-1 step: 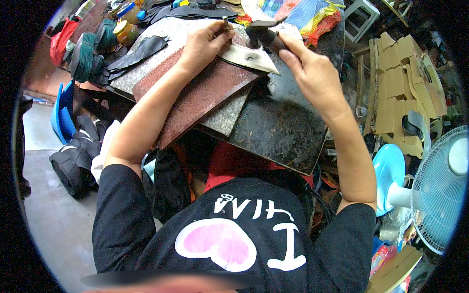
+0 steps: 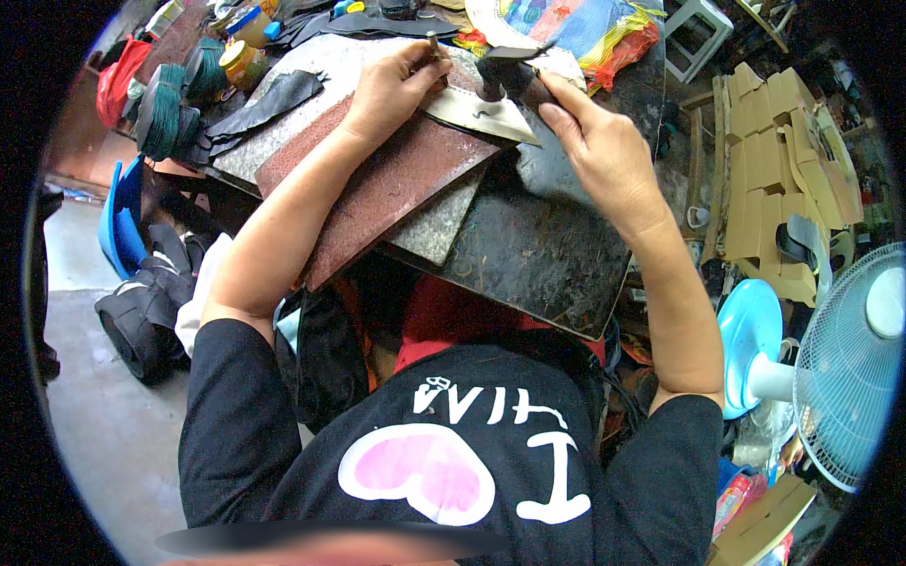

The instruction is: The person uses a hammer and a small metal tool to tap along the edge of a curved shoe part on a workbench. They repeatedly reposition the part and continue tapping along its perimeter.

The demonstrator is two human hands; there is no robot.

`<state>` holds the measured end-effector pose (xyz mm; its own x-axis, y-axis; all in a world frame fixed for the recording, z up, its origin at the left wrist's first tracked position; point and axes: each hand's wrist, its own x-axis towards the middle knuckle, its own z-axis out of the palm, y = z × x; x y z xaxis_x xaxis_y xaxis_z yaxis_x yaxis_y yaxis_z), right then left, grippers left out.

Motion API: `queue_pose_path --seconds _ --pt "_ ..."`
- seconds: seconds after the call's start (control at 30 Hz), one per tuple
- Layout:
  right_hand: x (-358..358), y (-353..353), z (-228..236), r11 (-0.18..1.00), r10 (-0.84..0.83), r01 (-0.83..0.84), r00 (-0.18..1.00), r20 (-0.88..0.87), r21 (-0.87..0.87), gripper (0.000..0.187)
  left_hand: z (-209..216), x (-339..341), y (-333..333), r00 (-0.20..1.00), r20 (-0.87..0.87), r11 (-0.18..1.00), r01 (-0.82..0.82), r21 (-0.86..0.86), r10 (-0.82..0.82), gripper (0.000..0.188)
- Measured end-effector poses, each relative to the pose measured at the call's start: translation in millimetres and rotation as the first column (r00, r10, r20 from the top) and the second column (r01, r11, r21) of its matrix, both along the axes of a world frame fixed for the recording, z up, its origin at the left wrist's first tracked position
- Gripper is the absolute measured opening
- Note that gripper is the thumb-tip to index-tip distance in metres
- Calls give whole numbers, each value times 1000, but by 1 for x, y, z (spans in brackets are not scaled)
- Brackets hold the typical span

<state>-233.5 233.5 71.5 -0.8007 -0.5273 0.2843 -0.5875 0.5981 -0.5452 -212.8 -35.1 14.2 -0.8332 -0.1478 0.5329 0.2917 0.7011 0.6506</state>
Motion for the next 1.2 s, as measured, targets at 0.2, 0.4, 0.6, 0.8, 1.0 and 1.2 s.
queue_pose_path --seconds 0.2,0.4,0.6,0.8,1.0,1.2 --pt "-1 9 -20 995 -34 58 962 270 -82 41 -2 -6 -2 999 -7 995 39 88 -38 26" --pt "1 14 -21 963 66 52 905 420 -263 43 1 -19 -11 994 -111 998 17 -61 -24 25" --pt "-3 7 -19 976 35 54 917 397 -210 41 5 -38 -16 997 -27 997 73 -22 -73 25" --pt "-17 -5 -22 985 69 -55 994 83 -161 38 -4 -47 -21 997 -59 999 40 -13 -41 24" --pt "-23 -11 -19 920 146 63 860 488 -386 41 -12 -53 -24 983 28 927 162 337 -182 22" --pt "-13 -8 -15 957 57 78 895 442 -280 43 -2 -48 -38 935 104 836 248 489 -338 23"
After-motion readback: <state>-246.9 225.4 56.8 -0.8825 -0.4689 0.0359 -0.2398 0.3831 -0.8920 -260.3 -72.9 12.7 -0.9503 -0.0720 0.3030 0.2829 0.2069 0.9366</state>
